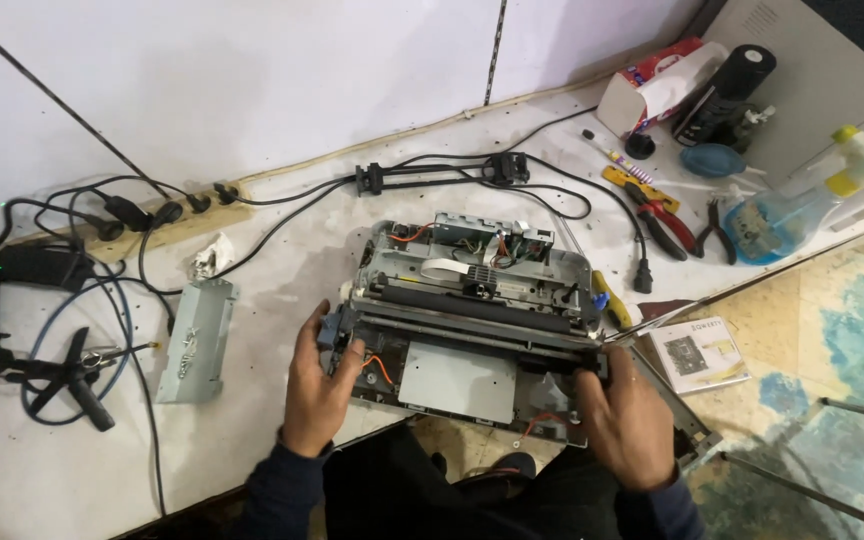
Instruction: The person works on a disassembled printer placed on a cluttered workbench. They use a screwdriver to adjust internal components and manipulate various parts of the printer's mechanism with their hands.
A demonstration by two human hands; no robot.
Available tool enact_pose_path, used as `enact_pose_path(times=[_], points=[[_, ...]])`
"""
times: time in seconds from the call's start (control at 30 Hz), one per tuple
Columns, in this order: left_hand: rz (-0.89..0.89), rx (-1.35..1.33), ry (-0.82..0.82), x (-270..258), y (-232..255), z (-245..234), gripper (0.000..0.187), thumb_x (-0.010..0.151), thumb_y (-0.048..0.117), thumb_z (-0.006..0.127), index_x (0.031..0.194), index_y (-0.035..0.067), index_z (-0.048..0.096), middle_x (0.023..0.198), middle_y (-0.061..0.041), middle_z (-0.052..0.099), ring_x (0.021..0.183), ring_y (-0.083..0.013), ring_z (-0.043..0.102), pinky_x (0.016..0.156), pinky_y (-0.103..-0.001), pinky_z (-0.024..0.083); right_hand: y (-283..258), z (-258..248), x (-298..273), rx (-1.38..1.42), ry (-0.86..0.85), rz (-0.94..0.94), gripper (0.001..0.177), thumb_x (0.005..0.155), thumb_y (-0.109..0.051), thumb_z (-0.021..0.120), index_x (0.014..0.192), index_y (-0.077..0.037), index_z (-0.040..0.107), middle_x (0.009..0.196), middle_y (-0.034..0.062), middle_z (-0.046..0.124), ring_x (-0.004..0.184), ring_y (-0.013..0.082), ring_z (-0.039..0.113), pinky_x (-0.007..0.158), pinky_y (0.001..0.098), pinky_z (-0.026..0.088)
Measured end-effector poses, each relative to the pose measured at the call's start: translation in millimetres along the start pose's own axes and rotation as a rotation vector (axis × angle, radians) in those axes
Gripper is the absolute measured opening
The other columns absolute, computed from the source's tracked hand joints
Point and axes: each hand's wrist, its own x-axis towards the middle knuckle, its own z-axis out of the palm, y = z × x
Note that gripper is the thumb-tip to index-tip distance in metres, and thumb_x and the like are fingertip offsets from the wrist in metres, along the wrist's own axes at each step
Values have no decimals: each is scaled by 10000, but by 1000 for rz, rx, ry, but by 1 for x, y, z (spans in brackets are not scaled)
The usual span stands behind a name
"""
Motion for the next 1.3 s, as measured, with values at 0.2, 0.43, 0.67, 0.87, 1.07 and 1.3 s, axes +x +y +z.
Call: enact_pose_path(times=[0.2,0.43,0.67,0.87,1.07,1.3], points=[[-367,-213,-366,37,27,-36,951,876,690,289,1588,61,268,1693,-152,294,1578,-247,267,1246,-414,212,-20,-17,-5,181,-109,156,600,832,-423,472,1348,-115,477,1048,171,748,821,311,662,746,488,491],[508,199,-783,106,-42,-47,894,818,-313,363,1622,27,168,1711,-199,158,1596,-315,165,1315,-441,145,-20,-13,-7,249,-166,217,817,771,-519,470,1501,-151,473,1358,178,643,1116,359,637,929,489,449],[-393,290,-581,92,29,-25,530,927,555,511,1338,237,410,1126,-78,451,1199,-259,490,1091,-397,307,-21,-7,-5,217,-70,217,427,928,-472,478,940,-69,618,983,232,700,950,386,605,830,445,414],[-544,185,-427,79,62,-24,583,831,624,597,1085,117,462,1090,-65,508,1077,-224,506,928,-390,367,14,15,6,-19,16,-126,250,970,-354,496,1021,-114,547,998,224,597,848,459,553,698,511,394],[-538,370,-543,79,78,-29,933,783,761,470,1370,58,291,1366,-106,348,1264,-260,420,1034,-413,354,7,10,3,103,-61,25,311,992,-381,451,941,-108,592,958,207,578,807,434,527,699,498,367],[-458,378,-449,69,70,-34,1045,783,789,120,1566,116,283,1638,-135,347,1427,-306,499,1117,-472,474,15,-6,0,308,69,58,818,962,-639,167,1277,-89,683,1067,208,753,933,329,743,765,495,610]])
